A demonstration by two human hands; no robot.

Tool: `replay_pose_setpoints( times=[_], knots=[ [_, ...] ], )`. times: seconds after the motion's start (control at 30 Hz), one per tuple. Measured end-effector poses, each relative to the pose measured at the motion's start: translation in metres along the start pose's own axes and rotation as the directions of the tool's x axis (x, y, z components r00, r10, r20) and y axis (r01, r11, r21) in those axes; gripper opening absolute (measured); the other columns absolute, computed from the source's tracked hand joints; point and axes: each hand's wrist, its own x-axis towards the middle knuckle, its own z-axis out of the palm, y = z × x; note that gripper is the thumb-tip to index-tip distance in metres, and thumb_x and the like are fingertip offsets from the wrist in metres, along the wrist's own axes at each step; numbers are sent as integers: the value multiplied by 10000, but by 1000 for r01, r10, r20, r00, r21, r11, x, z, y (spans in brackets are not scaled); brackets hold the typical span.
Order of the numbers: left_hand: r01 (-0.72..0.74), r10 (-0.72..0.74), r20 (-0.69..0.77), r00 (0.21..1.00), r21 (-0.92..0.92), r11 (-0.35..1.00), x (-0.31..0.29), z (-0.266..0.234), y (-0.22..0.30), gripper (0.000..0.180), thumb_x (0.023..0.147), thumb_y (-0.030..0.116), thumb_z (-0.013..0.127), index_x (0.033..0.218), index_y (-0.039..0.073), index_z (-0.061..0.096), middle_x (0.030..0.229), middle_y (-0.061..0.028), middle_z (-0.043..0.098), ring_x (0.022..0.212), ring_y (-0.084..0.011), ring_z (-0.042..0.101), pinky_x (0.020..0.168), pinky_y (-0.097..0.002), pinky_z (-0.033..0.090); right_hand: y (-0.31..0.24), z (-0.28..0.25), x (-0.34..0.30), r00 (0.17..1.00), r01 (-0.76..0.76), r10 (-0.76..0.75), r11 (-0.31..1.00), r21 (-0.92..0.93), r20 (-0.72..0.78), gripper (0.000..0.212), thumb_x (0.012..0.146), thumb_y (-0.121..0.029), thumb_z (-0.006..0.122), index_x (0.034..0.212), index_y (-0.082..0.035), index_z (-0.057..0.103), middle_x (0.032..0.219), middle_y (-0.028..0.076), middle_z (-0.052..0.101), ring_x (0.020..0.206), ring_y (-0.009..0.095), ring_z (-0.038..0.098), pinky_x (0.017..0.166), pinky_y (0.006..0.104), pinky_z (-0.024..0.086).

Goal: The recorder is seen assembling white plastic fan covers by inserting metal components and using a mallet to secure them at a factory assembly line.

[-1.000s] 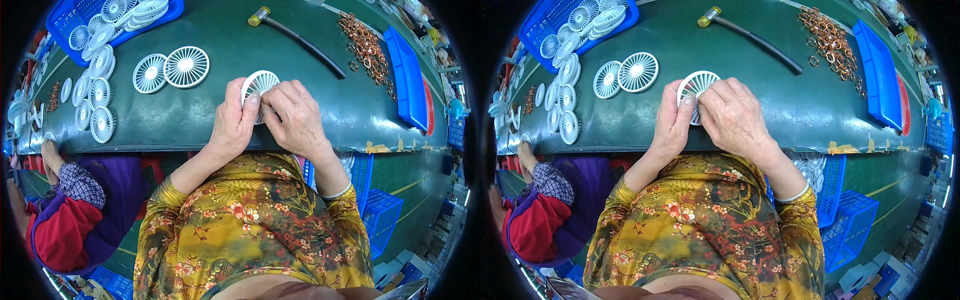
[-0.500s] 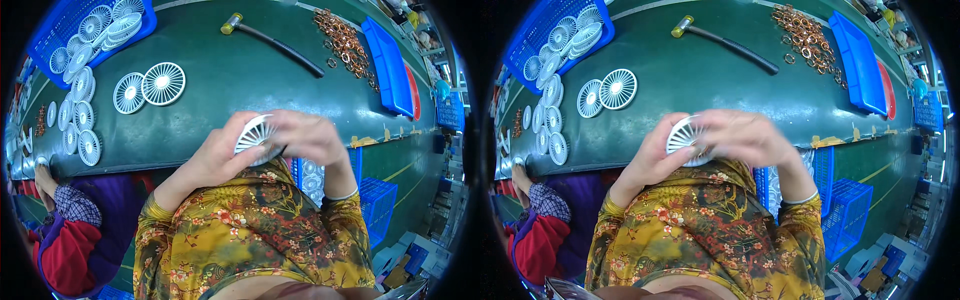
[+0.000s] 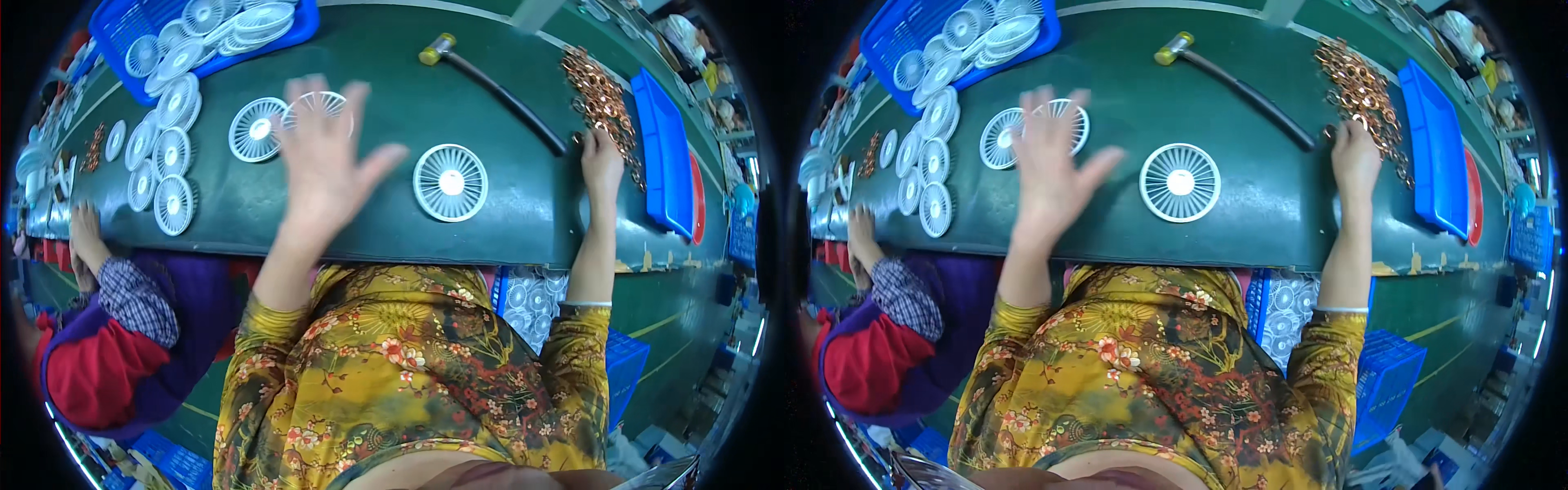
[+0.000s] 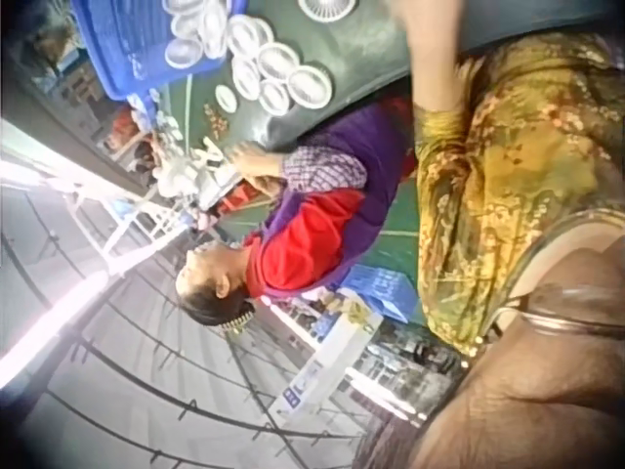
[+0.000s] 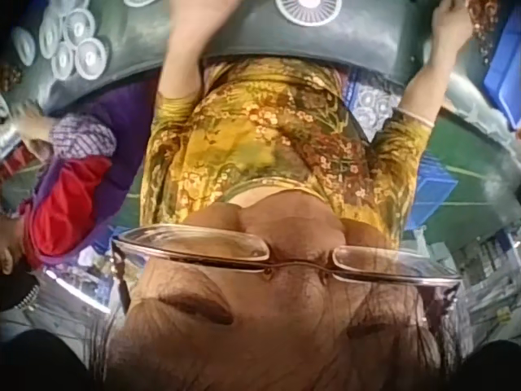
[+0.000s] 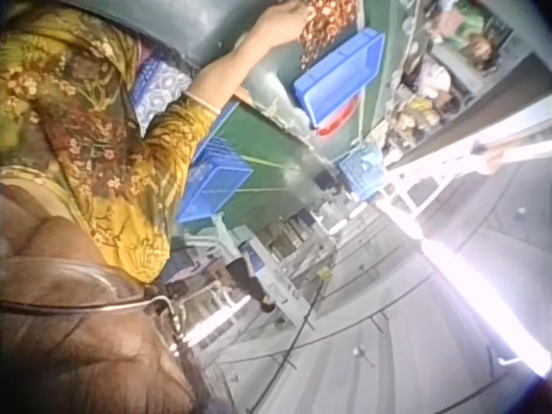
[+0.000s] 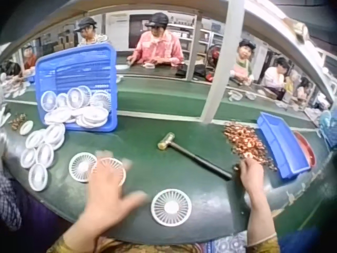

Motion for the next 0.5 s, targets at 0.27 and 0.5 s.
replay_pose_setpoints(
  times=[0.27,0.5],
  knots=[
    [123,-115,-152,982,45,991,-7,1,-34,772,723,161,792,1370,25,393,1129,-213,479,1074,-414,469,983,-538,327,-37,-19,-23,995,69,-82,976,207,56,161,858,-190,653,873,-30,639,861,125,647,732,270,638,663,370,500],
    [110,-137,-36,990,-413,904,-21,-15,7,282,829,66,667,1057,-10,520,919,-183,573,821,-357,592,711,-408,479,-110,-55,-77,939,338,-246,783,522,-239,122,770,-46,733,877,-35,676,834,87,655,735,222,622,636,311,495]
  ],
)
